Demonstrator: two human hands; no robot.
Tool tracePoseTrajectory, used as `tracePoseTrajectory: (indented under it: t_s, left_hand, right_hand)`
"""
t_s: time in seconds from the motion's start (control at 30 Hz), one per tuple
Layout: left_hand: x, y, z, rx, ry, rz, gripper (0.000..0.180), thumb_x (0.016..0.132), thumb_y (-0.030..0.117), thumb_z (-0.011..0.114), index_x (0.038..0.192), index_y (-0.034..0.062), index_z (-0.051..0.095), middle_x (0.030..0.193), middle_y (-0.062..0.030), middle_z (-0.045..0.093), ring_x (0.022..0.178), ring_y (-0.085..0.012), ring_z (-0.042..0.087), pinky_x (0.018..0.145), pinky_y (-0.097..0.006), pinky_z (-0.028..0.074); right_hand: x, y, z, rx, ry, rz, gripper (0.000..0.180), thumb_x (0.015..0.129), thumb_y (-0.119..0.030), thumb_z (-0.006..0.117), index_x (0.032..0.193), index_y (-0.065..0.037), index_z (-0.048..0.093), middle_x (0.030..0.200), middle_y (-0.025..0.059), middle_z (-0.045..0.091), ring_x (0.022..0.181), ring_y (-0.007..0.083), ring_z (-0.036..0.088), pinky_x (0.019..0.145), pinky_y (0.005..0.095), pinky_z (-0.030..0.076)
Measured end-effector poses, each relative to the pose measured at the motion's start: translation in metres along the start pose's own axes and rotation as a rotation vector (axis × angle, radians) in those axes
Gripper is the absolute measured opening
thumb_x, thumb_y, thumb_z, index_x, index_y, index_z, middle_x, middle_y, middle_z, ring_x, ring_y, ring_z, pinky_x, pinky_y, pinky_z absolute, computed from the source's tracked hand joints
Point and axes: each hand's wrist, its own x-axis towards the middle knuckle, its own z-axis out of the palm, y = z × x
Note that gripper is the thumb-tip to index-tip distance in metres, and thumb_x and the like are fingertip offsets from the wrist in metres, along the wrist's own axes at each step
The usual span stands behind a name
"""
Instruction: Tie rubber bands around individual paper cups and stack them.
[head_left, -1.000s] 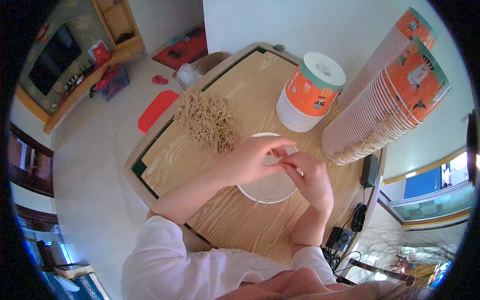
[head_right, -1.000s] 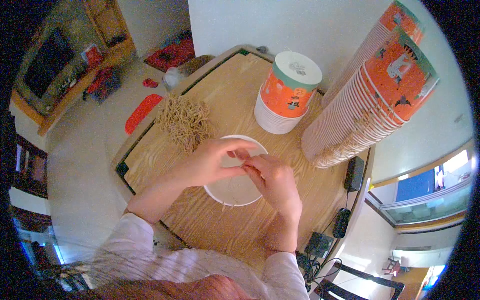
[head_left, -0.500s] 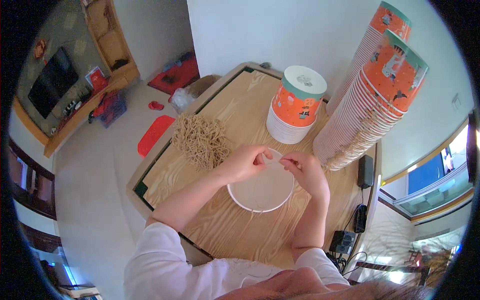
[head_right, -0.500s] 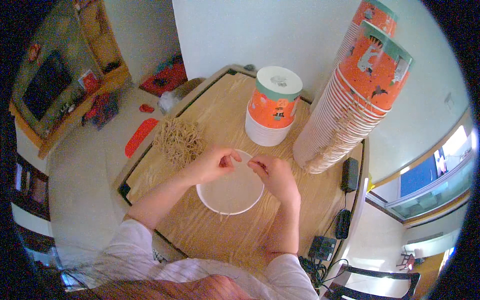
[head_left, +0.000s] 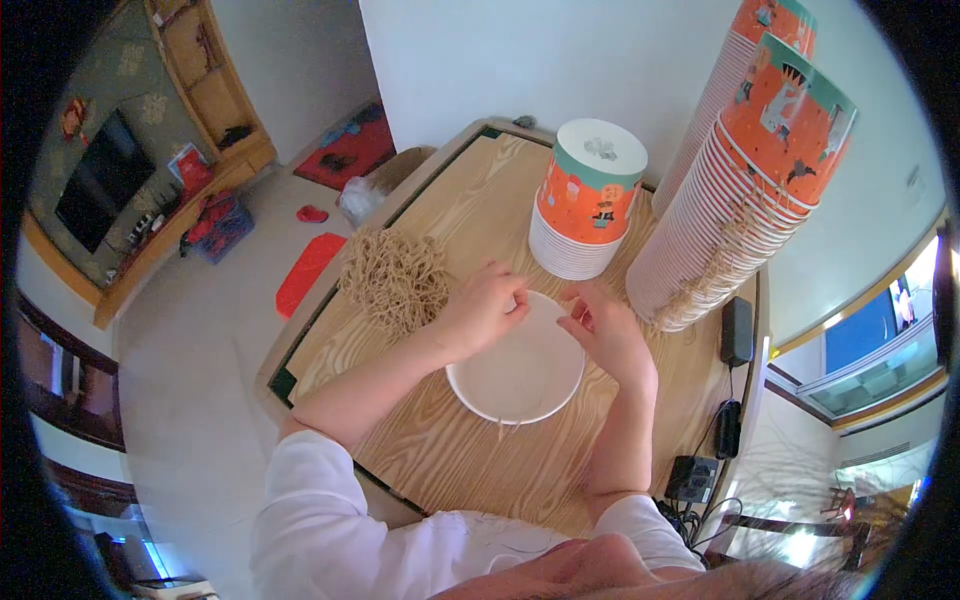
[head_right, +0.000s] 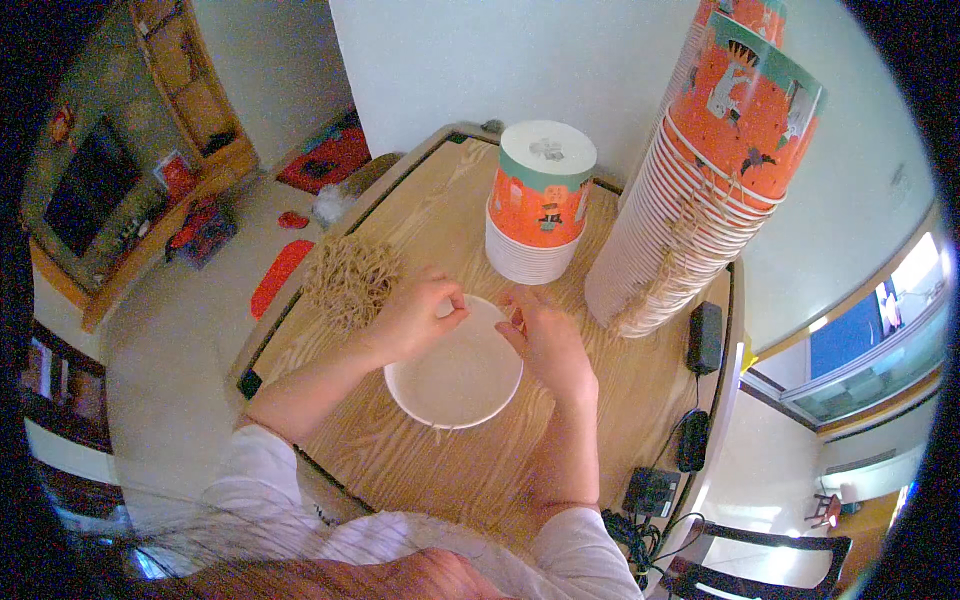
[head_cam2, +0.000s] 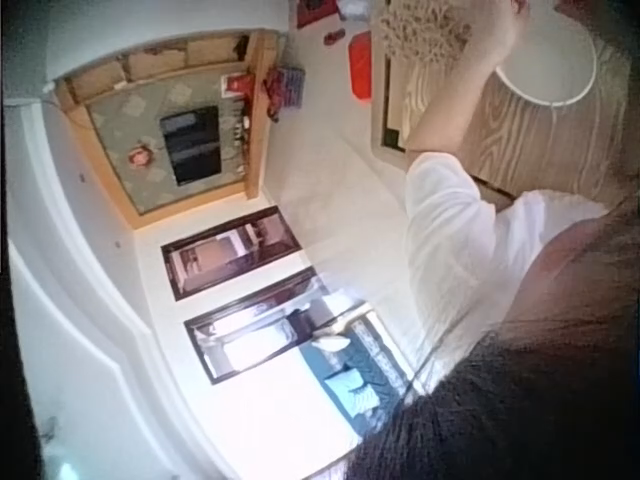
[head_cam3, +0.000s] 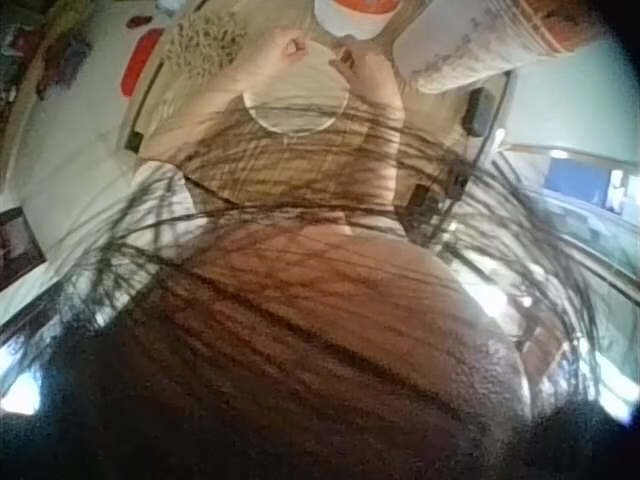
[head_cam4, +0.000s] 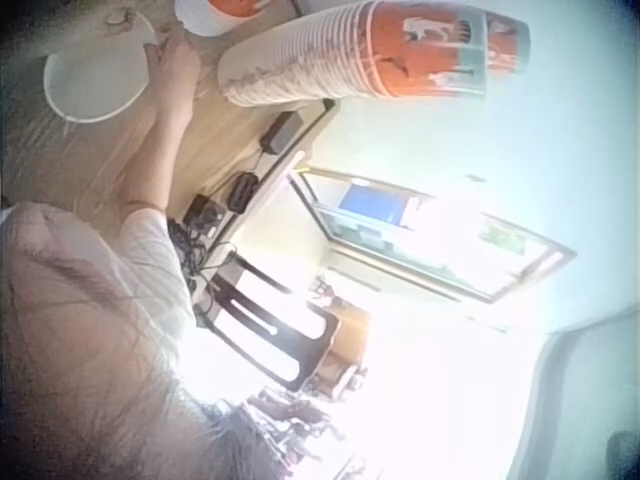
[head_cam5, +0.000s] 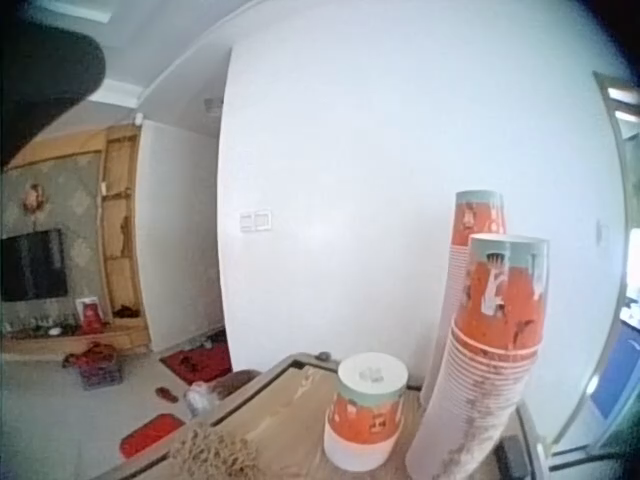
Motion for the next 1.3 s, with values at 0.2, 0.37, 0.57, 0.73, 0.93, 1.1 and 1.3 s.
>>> tracePoseTrajectory:
  t_s: [0.2, 0.37, 0.57, 0.73, 0.93, 1.1, 1.3]
  left_hand:
    - [-0.003, 0.000, 0.000, 0.246, 0.088, 0.155, 0.014, 0.074, 0.009, 0.071, 0.074, 0.0048, 0.057, 0.107, -0.0125, 0.054, 0.105, -0.0321, 0.050, 0.089, -0.042, 0.043]
    - [-0.009, -0.001, -0.001, 0.304, 0.054, 0.184, 0.016, 0.073, 0.010, 0.072, 0.073, 0.0050, 0.057, 0.108, -0.0124, 0.054, 0.107, -0.0318, 0.050, 0.091, -0.043, 0.040]
    - [-0.010, -0.007, 0.004, 0.308, 0.106, 0.234, 0.013, 0.071, 0.010, 0.070, 0.073, 0.0047, 0.059, 0.102, -0.0098, 0.056, 0.103, -0.0303, 0.050, 0.088, -0.042, 0.041]
    - [-0.008, -0.010, 0.006, 0.309, 0.106, 0.220, 0.013, 0.070, 0.009, 0.070, 0.072, 0.0050, 0.059, 0.101, -0.0096, 0.056, 0.102, -0.0300, 0.050, 0.088, -0.042, 0.042]
    - [-0.007, -0.010, 0.007, 0.316, 0.105, 0.215, 0.013, 0.070, 0.010, 0.070, 0.072, 0.0052, 0.058, 0.099, -0.0092, 0.056, 0.099, -0.0296, 0.051, 0.086, -0.041, 0.042]
    - [-0.006, -0.004, 0.006, 0.327, 0.047, 0.164, 0.015, 0.072, 0.010, 0.071, 0.076, 0.0050, 0.057, 0.103, -0.0107, 0.056, 0.105, -0.0308, 0.051, 0.090, -0.043, 0.041]
    - [-0.003, -0.005, 0.008, 0.350, 0.081, 0.222, 0.015, 0.073, 0.011, 0.070, 0.074, 0.0050, 0.056, 0.097, -0.0108, 0.056, 0.099, -0.0314, 0.052, 0.084, -0.043, 0.043]
  right_hand:
    - [-0.003, 0.003, 0.006, 0.013, -0.174, 0.073, 0.018, 0.080, -0.004, 0.064, 0.096, -0.004, 0.054, 0.069, 0.0128, 0.061, 0.064, 0.0253, 0.063, 0.058, 0.0365, 0.049]
    - [-0.004, 0.003, 0.006, 0.011, -0.192, 0.048, 0.015, 0.080, -0.004, 0.062, 0.093, -0.004, 0.054, 0.069, 0.0133, 0.062, 0.063, 0.0270, 0.064, 0.058, 0.0368, 0.049]
    - [-0.005, 0.001, 0.004, 0.026, -0.206, 0.058, 0.014, 0.081, -0.004, 0.061, 0.093, -0.003, 0.054, 0.068, 0.0134, 0.061, 0.063, 0.0264, 0.063, 0.059, 0.0362, 0.048]
    - [-0.005, 0.001, 0.005, 0.037, -0.210, 0.062, 0.013, 0.081, -0.004, 0.060, 0.093, -0.003, 0.055, 0.068, 0.0134, 0.061, 0.063, 0.0261, 0.062, 0.059, 0.0361, 0.048]
    - [-0.004, 0.001, 0.004, 0.033, -0.213, 0.060, 0.013, 0.081, -0.005, 0.060, 0.093, -0.004, 0.055, 0.069, 0.0134, 0.061, 0.063, 0.0264, 0.062, 0.059, 0.0367, 0.048]
    - [-0.005, 0.003, 0.004, 0.029, -0.211, 0.060, 0.013, 0.081, -0.005, 0.061, 0.093, -0.004, 0.055, 0.069, 0.0133, 0.061, 0.064, 0.0264, 0.062, 0.059, 0.0366, 0.048]
    - [-0.006, -0.002, -0.001, 0.030, -0.262, 0.036, 0.013, 0.080, -0.005, 0.061, 0.091, -0.003, 0.055, 0.070, 0.0125, 0.062, 0.064, 0.0255, 0.063, 0.059, 0.0356, 0.048]
